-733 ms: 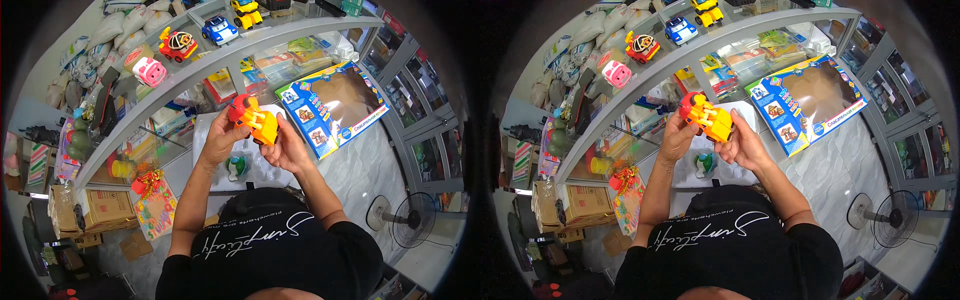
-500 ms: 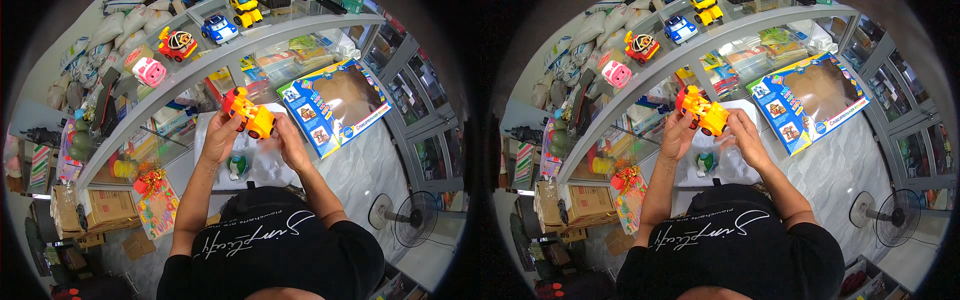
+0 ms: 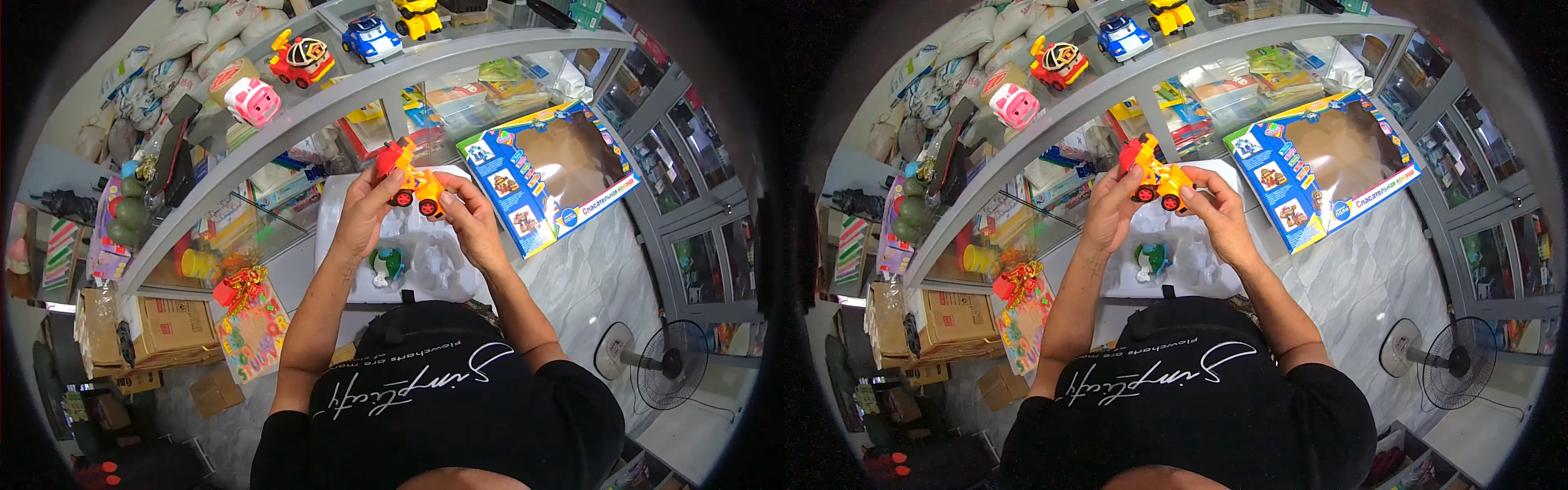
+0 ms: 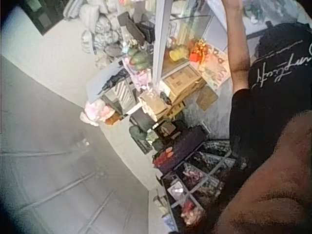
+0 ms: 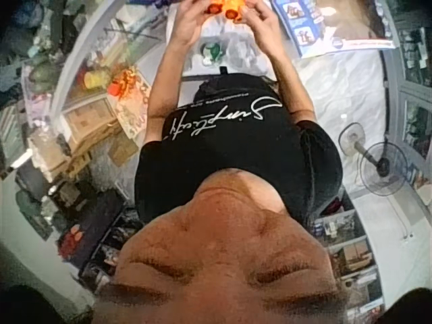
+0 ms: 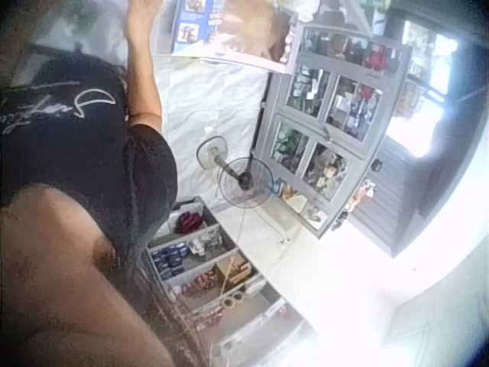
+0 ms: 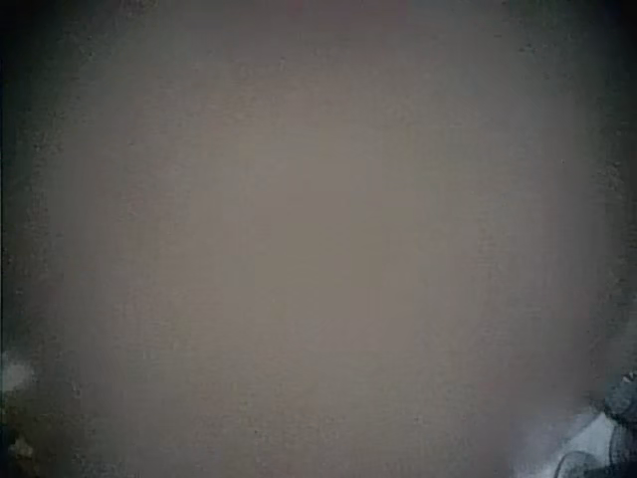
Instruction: The person assembles a pink and white toy car by attaching wheels and a roof piece. They then place the completed toy on a glass shelf alongside other toy vehicles. Finally, they pick up a small orange and yellow toy figure from a plastic tray.
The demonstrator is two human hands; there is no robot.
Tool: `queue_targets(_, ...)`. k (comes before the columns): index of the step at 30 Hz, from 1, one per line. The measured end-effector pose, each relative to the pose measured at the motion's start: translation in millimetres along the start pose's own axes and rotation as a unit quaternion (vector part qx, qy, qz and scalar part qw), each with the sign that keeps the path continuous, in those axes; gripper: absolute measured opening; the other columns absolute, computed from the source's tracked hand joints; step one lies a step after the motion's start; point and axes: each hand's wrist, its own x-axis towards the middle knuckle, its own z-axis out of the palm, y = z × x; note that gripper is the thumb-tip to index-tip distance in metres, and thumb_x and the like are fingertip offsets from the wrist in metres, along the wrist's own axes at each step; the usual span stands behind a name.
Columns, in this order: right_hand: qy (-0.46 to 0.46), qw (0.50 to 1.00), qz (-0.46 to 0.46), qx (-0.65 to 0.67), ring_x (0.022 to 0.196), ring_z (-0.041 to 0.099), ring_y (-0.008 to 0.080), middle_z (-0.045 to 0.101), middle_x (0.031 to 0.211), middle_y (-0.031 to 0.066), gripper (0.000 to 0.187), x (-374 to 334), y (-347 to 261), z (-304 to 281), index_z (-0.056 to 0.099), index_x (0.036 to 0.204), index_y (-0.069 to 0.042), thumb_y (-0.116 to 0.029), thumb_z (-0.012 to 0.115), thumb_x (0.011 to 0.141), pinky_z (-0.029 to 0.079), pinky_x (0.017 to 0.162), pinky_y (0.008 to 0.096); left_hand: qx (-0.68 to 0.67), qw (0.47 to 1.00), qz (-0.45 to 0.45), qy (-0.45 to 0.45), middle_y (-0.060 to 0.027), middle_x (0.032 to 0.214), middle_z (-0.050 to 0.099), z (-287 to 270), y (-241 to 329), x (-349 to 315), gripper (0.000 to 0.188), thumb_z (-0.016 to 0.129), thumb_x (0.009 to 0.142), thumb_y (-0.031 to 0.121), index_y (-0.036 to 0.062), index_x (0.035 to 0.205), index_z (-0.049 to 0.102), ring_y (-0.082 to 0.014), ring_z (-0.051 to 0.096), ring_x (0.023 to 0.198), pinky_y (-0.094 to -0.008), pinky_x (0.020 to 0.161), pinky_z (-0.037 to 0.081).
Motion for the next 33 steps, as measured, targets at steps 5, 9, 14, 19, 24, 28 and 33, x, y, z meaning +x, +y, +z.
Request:
queue_targets(5, -0.020, 0.999, 0.026, -0.029, 0.089, 0.064, 0.0125, 0.067, 0.104, 0.0089, 0.037, 0.8, -1.2, -5.0, 0.058, 0.121, 0.000, -0.020, 0.064, 0.091, 0.053, 0.071, 0.0275, 0.056, 0.998, 0.007, 0.000, -0.0059, 0.115, 0.062, -5.9, 0.6, 0.9, 0.039, 0.059, 0.094, 0.022, 0.0022, 0.127, 0.053, -0.0125, 0.059, 0.105, -0.0312, 0.094, 0.046)
queue_targets(9, -0.024, 0.998, 0.031, -0.055, 0.089, 0.064, 0.0127, 0.067, 0.104, 0.0089, 0.036, 0.8, -6.7, -3.0, 0.058, 0.121, 0.000, -0.019, 0.064, 0.091, 0.053, 0.071, 0.0264, 0.068, 0.998, 0.002, 0.000, -0.0055, 0.115, 0.062, -7.0, 2.5, 0.5, 0.039, 0.059, 0.093, 0.022, 0.0022, 0.126, 0.054, -0.0120, 0.059, 0.105, -0.0301, 0.094, 0.045)
queue_targets(14, -0.052, 0.997, -0.004, -0.054, 0.098, 0.061, 0.0134, 0.061, 0.113, 0.0083, 0.046, -0.5, -4.4, 0.8, 0.049, 0.132, -0.001, -0.015, 0.064, 0.091, 0.052, 0.078, 0.0270, 0.016, 0.999, 0.024, 0.019, -0.0010, 0.106, 0.063, 0.6, 1.8, -0.2, 0.039, 0.064, 0.092, 0.027, 0.0035, 0.122, 0.057, -0.0068, 0.057, 0.093, -0.0239, 0.081, 0.045)
queue_targets(19, -0.043, 0.998, -0.047, -0.023, 0.107, 0.057, 0.0146, 0.056, 0.119, 0.0072, 0.053, 2.5, 0.5, 11.7, 0.045, 0.134, -0.001, -0.008, 0.068, 0.087, 0.049, 0.088, 0.0283, 0.005, 0.999, 0.033, 0.016, -0.0018, 0.107, 0.063, 4.7, 1.9, 0.0, 0.039, 0.063, 0.092, 0.026, 0.0021, 0.122, 0.057, -0.0077, 0.057, 0.094, -0.0251, 0.084, 0.046)
queue_targets(24, -0.069, 0.995, -0.006, -0.069, 0.091, 0.061, 0.0105, 0.063, 0.108, 0.0060, 0.048, 10.3, -16.8, 2.1, 0.052, 0.128, -0.001, -0.010, 0.071, 0.085, 0.051, 0.074, 0.0242, 0.098, 0.995, 0.032, -0.012, -0.0021, 0.105, 0.063, -10.6, 8.4, 5.2, 0.037, 0.065, 0.091, 0.025, 0.0007, 0.119, 0.059, -0.0079, 0.058, 0.094, -0.0240, 0.084, 0.045)
queue_targets(28, -0.103, 0.987, 0.038, -0.114, 0.082, 0.064, 0.0087, 0.068, 0.100, 0.0055, 0.046, 18.7, -27.6, -7.8, 0.057, 0.125, -0.003, -0.012, 0.073, 0.083, 0.050, 0.065, 0.0228, 0.135, 0.990, 0.026, -0.029, -0.0025, 0.101, 0.064, -12.7, 14.5, 5.4, 0.036, 0.066, 0.090, 0.025, 0.0001, 0.115, 0.061, -0.0075, 0.058, 0.092, -0.0234, 0.083, 0.045)
queue_targets(33, -0.181, 0.962, 0.111, -0.171, 0.083, 0.065, 0.0093, 0.069, 0.098, 0.0064, 0.042, 32.2, -52.5, -15.1, 0.062, 0.119, -0.002, -0.013, 0.075, 0.081, 0.049, 0.066, 0.0210, 0.207, 0.975, -0.015, -0.078, -0.0021, 0.098, 0.065, -15.9, 26.3, 3.4, 0.037, 0.067, 0.088, 0.025, 0.0002, 0.115, 0.061, -0.0061, 0.057, 0.087, -0.0220, 0.078, 0.045)
